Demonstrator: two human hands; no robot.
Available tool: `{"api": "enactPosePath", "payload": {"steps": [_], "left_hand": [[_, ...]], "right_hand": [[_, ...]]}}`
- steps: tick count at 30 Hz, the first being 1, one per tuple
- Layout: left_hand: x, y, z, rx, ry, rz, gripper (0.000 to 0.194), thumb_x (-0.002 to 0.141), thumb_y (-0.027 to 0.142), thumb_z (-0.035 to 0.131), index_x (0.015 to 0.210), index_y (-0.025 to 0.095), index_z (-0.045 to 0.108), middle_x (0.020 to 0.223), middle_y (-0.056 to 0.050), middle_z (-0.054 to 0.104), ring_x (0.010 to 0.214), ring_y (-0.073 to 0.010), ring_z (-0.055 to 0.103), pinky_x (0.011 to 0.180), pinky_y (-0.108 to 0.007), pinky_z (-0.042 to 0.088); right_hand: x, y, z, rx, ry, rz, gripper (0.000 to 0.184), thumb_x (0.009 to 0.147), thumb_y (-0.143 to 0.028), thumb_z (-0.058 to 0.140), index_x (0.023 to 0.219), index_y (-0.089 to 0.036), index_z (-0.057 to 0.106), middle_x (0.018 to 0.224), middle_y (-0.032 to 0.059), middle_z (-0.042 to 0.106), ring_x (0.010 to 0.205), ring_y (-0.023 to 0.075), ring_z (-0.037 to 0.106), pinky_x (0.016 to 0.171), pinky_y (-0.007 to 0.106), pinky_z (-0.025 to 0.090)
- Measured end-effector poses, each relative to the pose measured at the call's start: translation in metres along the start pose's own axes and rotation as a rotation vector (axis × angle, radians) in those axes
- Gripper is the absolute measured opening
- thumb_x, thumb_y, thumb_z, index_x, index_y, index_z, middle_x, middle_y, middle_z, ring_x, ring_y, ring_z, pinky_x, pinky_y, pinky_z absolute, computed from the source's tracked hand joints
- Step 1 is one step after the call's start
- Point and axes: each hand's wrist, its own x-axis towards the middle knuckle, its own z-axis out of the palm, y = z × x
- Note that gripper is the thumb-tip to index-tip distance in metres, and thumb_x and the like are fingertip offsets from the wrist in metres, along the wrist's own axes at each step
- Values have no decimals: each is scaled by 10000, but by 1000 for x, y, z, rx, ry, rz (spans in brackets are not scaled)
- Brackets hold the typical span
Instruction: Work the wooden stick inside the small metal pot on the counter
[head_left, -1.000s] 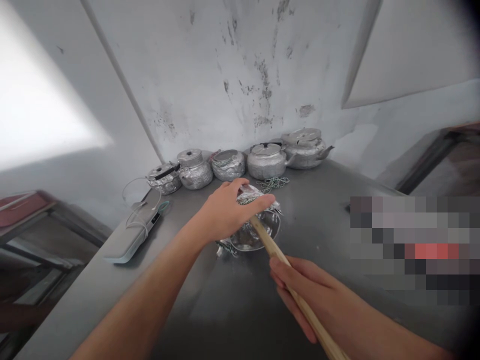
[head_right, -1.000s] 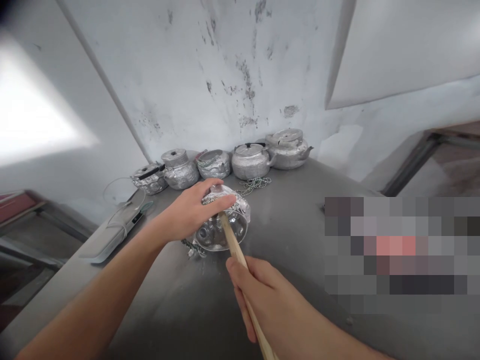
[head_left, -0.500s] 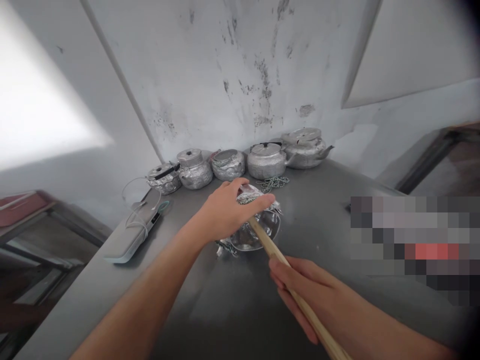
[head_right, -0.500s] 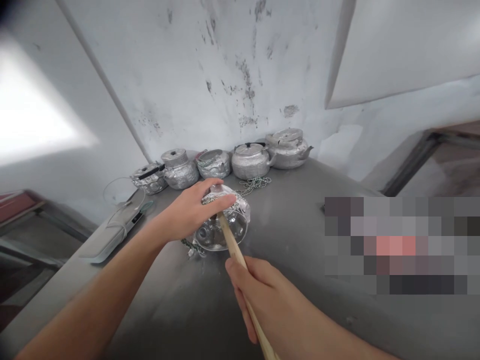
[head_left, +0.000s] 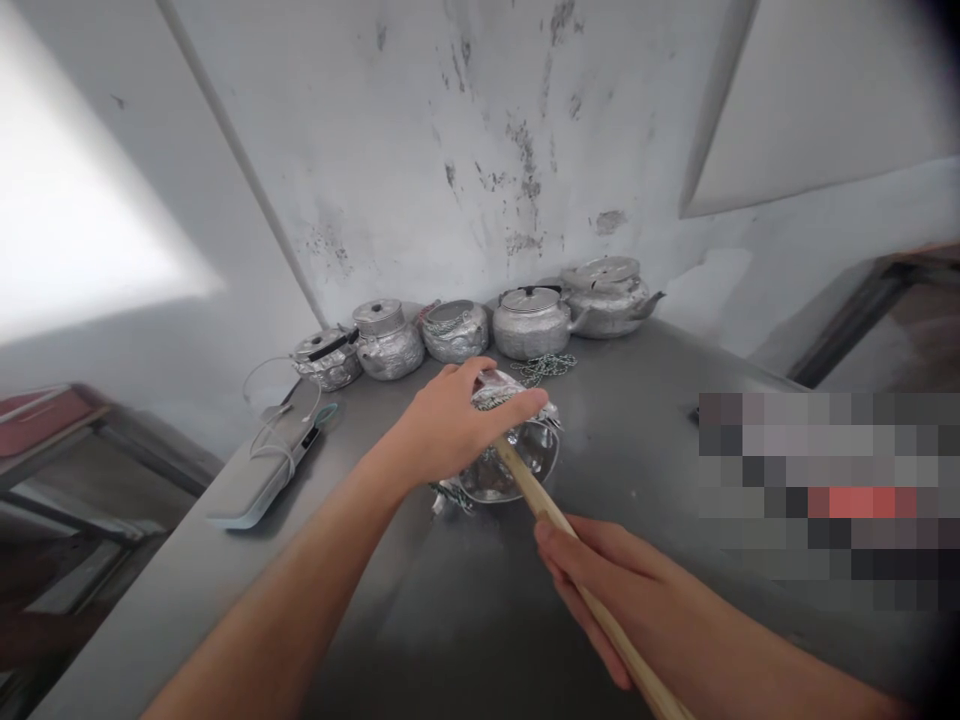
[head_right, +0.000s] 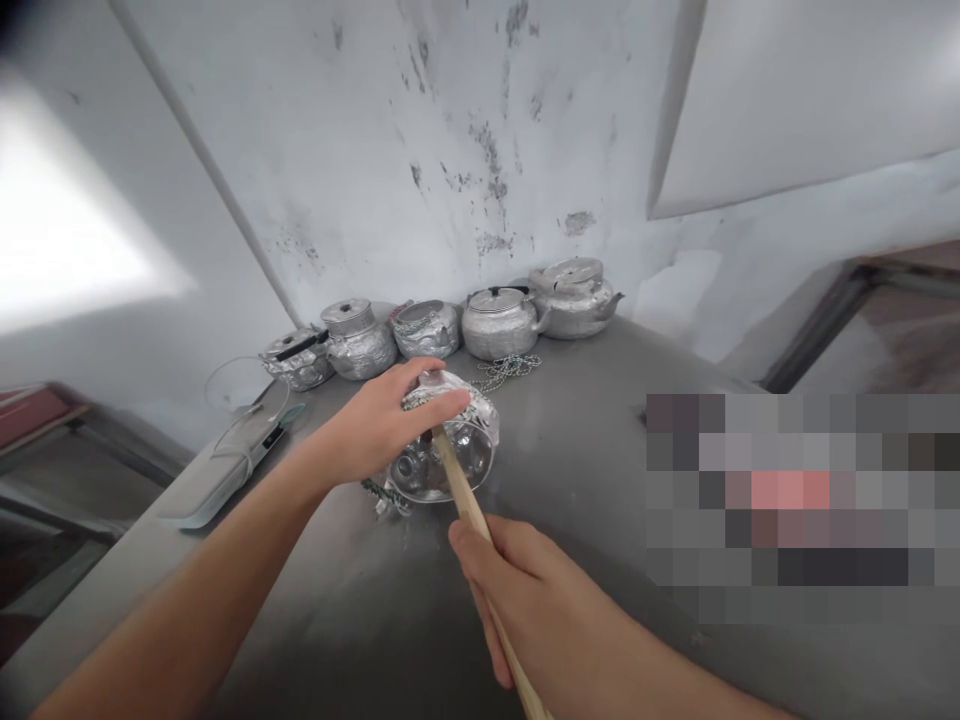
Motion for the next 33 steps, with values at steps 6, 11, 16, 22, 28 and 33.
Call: {"api": "enactPosePath", "payload": {"steps": [6, 11, 16, 22, 28, 33], "left_hand": [[0, 2, -1, -8, -6, -10, 909, 833, 892, 448, 1492, 266, 474, 1498, -119, 500, 1343, -391, 469, 1063, -472, 404], [0, 1, 0, -11, -1, -2, 928, 825, 900, 452, 1498, 262, 470, 1496, -121, 497, 1346, -391, 459, 1060, -466, 401], [1, 0, 0, -21, -4, -9, 910, 824, 899, 456, 1486, 275, 478, 1483, -124, 504, 1318, -392, 485, 1064, -475, 394], [1, 1, 1, -21, 9, 0, 887, 832, 888, 465, 1467, 270, 497, 1461, -128, 519, 1321, -393, 474, 1062, -477, 393], [1, 1, 1, -25, 11, -3, 911, 826, 897, 461, 1475, 259, 492, 1466, -125, 515, 1321, -382, 479, 1073, -473, 388], [0, 3, 0, -16, -10, -14, 910, 831, 891, 461, 1490, 264, 475, 1488, -129, 495, 1337, -388, 466, 1063, -481, 397]], "right_hand": [[-2, -1, 1, -67, -11, 45, 532, 1073, -502, 264, 658, -226, 452, 600, -34, 517, 613, 146, 497, 691, 306, 440], [0, 1, 1, -96, 43, 14, 526, 1065, -533, 260, 674, -233, 443, 604, -38, 513, 634, 152, 515, 706, 310, 439], [1, 6, 0, -71, 6, -4, 540, 1057, -556, 250, 678, -230, 457, 616, -28, 530, 625, 153, 507, 708, 321, 450], [2, 8, 1, -104, 4, 23, 528, 1057, -553, 257, 693, -229, 462, 614, -29, 535, 623, 154, 512, 703, 334, 445], [3, 8, 1, -69, 3, -1, 548, 1051, -579, 251, 677, -231, 448, 601, -35, 526, 616, 151, 509, 702, 324, 449], [3, 7, 1, -53, 28, 5, 530, 1054, -565, 255, 686, -234, 442, 620, -37, 516, 636, 153, 495, 714, 319, 446]]}}
